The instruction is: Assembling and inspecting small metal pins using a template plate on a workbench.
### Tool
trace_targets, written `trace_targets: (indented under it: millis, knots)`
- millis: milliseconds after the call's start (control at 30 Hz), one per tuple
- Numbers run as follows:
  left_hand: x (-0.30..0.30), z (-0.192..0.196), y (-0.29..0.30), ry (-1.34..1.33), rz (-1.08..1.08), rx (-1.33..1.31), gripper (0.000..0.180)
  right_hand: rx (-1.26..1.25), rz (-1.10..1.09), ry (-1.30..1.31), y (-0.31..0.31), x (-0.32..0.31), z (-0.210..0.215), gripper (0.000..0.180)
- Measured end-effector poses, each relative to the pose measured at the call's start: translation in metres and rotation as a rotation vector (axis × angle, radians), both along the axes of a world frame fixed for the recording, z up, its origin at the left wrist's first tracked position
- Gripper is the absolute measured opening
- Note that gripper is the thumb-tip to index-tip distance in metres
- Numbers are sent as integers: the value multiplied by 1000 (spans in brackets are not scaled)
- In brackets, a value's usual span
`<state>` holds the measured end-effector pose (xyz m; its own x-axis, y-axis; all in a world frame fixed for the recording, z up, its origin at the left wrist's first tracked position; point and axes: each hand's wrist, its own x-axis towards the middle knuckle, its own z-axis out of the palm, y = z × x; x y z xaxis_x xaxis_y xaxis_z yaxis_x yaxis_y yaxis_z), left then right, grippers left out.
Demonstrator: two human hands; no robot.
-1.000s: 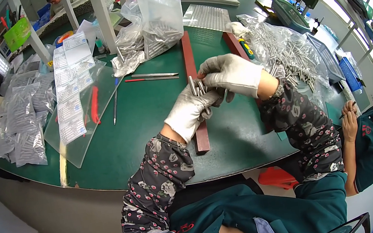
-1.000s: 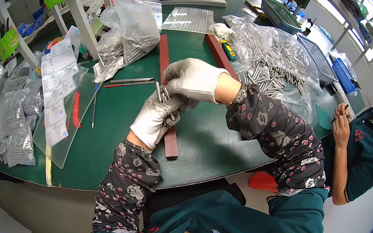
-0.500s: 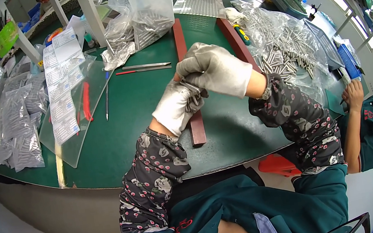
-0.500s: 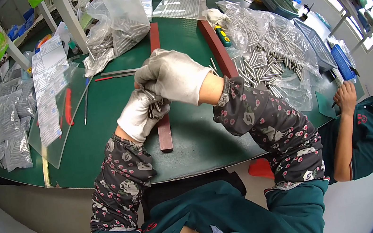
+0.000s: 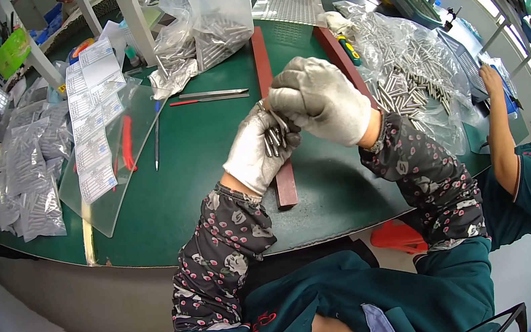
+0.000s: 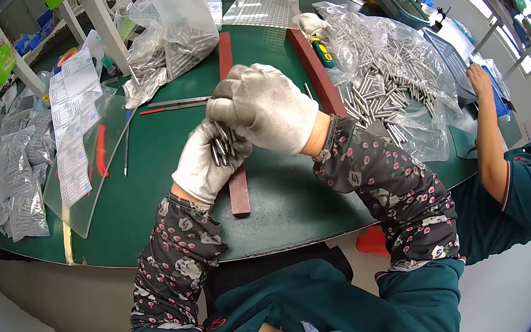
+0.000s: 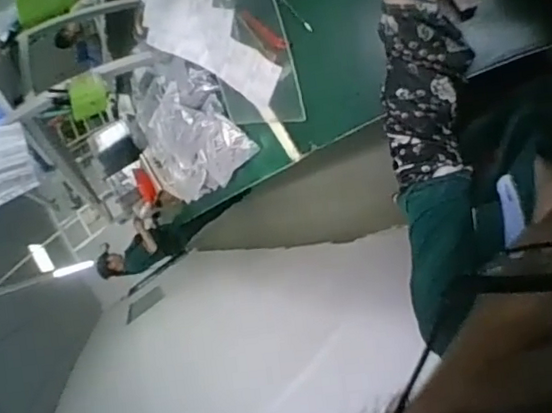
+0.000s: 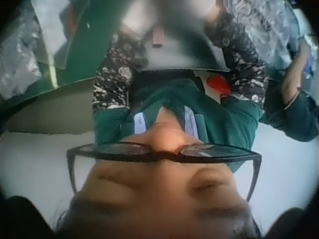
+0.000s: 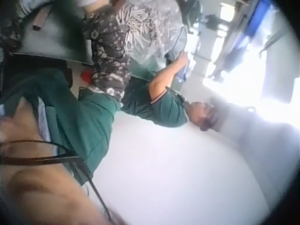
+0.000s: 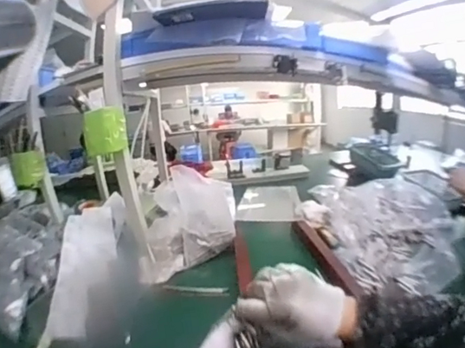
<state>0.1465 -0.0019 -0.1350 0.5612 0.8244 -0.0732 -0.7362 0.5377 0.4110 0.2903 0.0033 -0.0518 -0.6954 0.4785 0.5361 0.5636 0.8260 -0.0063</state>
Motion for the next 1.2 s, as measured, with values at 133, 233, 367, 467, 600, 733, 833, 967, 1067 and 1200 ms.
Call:
trace_targets:
  millis: [133, 233, 367, 467, 600, 733, 833, 967, 1067, 1200]
  knots:
    - [-1, 1, 0, -3, 0, -85, 23, -45, 34, 2, 2, 5, -5, 20]
    - [-2, 7, -1, -119, -16, -135, 27, -81, 6, -32, 5, 10, -7, 21]
    - [-4, 11, -2, -157, -19, -154, 28, -28, 6, -47, 4, 12, -10, 21]
    - [-6, 6, 2, -180, -54, -113, 24, -72, 23, -1, 6, 16, -8, 21]
    - [-5, 3, 4, -150, 71, -78, 27, -258, -256, 89, 19, 42, -27, 22]
    - [-9, 5, 4, -90, 169, -102, 31, -908, -827, -399, 17, 36, -29, 63]
    - [-7, 1, 6, -50, 191, -111, 29, -953, -911, -322, 17, 15, -33, 73]
    - [-8, 0, 6, -21, 206, -145, 28, -889, -951, -336, 31, -8, -41, 55]
    - [-7, 1, 8, -27, 202, -125, 28, -848, -888, -427, 38, -9, -41, 45]
    - [-1, 1, 9, -11, 227, -132, 28, -823, -854, -433, 36, 4, -37, 39]
